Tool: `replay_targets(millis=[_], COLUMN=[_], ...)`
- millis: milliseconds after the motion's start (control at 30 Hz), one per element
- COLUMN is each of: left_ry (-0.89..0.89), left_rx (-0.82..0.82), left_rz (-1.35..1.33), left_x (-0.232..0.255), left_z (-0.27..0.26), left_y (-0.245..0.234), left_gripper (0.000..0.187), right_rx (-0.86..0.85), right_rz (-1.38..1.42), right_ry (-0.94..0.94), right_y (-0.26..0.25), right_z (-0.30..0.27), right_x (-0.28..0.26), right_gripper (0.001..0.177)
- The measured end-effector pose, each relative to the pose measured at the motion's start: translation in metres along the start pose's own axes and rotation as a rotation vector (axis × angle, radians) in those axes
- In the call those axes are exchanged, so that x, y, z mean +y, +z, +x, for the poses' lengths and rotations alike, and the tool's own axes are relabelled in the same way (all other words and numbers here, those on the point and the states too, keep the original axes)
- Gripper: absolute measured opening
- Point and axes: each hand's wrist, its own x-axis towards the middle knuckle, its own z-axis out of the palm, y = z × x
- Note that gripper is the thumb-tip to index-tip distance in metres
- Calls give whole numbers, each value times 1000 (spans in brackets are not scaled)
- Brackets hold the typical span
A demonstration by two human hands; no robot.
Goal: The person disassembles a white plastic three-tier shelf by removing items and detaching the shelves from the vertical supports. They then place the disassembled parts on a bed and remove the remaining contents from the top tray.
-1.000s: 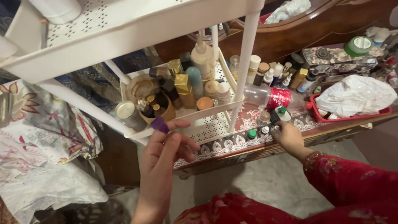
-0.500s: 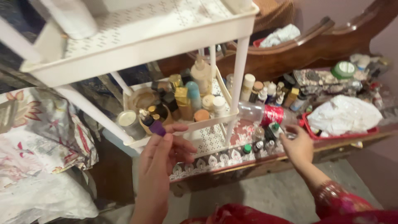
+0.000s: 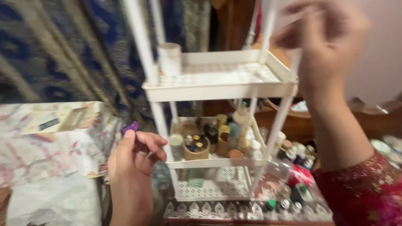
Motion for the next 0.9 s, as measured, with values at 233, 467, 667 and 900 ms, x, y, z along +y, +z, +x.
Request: replay_targets(millis=[233,467,667,900], left_ry=[135,39,-49,-56], left_rx=[26,-10,-92,-153], left_rz=[-31,-36,-65,-62], left_x=[50,73,72,61], left_z=[8,6,13,24], left_y=[-48,-68,-70,-75], left_gripper=[46,47,51,48], right_rx=[-680,-968,-905,-588], right_rz=[-404,-530,-498,-299], right_ry=[420,338,576,609], right_y=[128,208,215,178], right_z=[55,76,81,72], right_x=[22,66,56,37], right_gripper=[55,107,108,90])
